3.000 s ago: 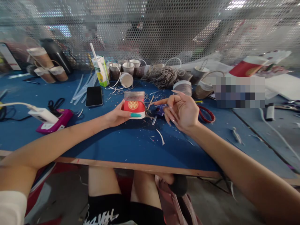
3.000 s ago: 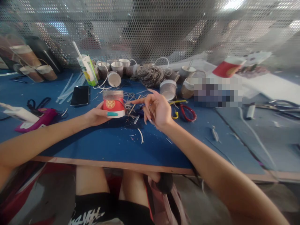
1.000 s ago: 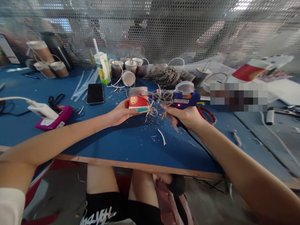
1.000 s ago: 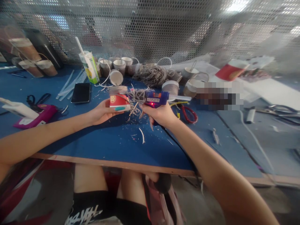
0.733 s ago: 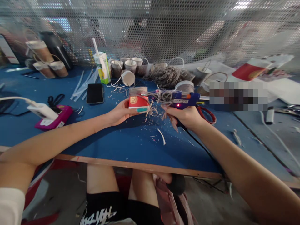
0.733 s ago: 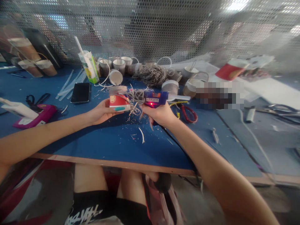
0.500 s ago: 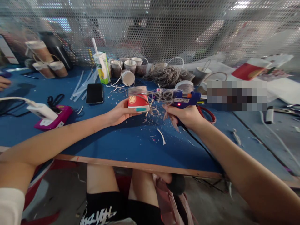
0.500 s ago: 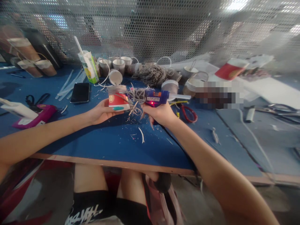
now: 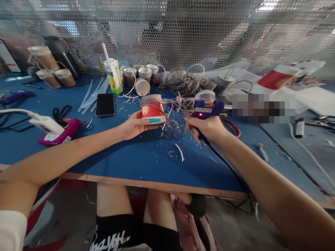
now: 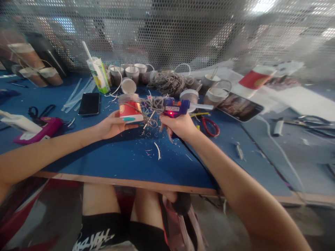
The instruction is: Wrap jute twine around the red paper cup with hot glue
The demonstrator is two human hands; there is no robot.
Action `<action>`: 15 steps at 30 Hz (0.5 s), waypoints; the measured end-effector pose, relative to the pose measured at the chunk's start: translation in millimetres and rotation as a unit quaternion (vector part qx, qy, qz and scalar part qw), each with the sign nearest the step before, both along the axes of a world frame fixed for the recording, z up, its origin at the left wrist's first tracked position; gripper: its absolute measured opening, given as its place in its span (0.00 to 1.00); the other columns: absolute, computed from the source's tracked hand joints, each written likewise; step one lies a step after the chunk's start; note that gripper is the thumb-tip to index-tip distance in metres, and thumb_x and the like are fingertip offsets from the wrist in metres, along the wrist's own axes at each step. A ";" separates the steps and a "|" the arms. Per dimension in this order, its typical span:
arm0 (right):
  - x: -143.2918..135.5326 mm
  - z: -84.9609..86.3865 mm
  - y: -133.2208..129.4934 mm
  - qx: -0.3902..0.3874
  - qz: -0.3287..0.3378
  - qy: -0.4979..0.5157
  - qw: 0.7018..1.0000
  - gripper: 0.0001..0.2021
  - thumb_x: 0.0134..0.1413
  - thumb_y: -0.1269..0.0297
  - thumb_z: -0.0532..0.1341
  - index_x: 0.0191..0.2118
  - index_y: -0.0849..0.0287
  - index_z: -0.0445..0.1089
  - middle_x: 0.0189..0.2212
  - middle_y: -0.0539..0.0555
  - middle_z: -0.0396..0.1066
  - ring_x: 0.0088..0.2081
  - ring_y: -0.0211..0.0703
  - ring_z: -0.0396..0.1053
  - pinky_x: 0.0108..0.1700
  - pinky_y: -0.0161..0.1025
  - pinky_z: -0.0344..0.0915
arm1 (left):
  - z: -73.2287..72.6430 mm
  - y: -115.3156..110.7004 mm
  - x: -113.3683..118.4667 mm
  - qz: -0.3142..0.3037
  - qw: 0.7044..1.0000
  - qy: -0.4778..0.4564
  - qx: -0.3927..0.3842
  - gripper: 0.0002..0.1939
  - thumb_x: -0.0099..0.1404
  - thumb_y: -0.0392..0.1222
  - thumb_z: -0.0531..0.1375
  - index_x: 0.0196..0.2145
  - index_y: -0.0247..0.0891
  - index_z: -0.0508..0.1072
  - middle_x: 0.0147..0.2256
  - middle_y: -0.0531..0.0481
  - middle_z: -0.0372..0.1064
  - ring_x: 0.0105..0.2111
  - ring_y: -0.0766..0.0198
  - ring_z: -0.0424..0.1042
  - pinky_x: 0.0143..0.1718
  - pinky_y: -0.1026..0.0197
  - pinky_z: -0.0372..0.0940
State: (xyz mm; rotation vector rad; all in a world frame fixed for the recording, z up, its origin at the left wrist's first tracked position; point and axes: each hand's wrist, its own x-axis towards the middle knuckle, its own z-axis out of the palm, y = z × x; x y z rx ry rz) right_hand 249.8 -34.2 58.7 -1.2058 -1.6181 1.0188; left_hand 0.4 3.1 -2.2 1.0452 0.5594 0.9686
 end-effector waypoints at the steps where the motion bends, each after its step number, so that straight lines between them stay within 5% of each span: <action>1: -0.1 0.3 -0.1 -0.002 -0.005 -0.003 1.000 0.16 0.48 0.68 0.64 0.15 0.53 0.61 0.07 0.45 0.57 0.09 0.34 0.55 0.12 0.34 0.57 | 0.1 -0.2 0.0 -0.001 1.000 0.001 0.003 0.29 0.50 0.38 0.76 0.49 0.36 0.75 0.48 0.40 0.81 0.57 0.40 0.77 0.61 0.39 0.70; 15: 0.4 -1.3 5.7 -0.016 -0.027 -0.026 0.999 0.17 0.43 0.70 0.61 0.10 0.54 0.60 0.05 0.47 0.57 0.08 0.33 0.55 0.12 0.33 0.56 | 3.7 -3.8 0.7 0.013 1.000 0.000 -0.012 0.27 0.48 0.38 0.75 0.47 0.35 0.77 0.46 0.41 0.82 0.53 0.43 0.80 0.57 0.42 0.74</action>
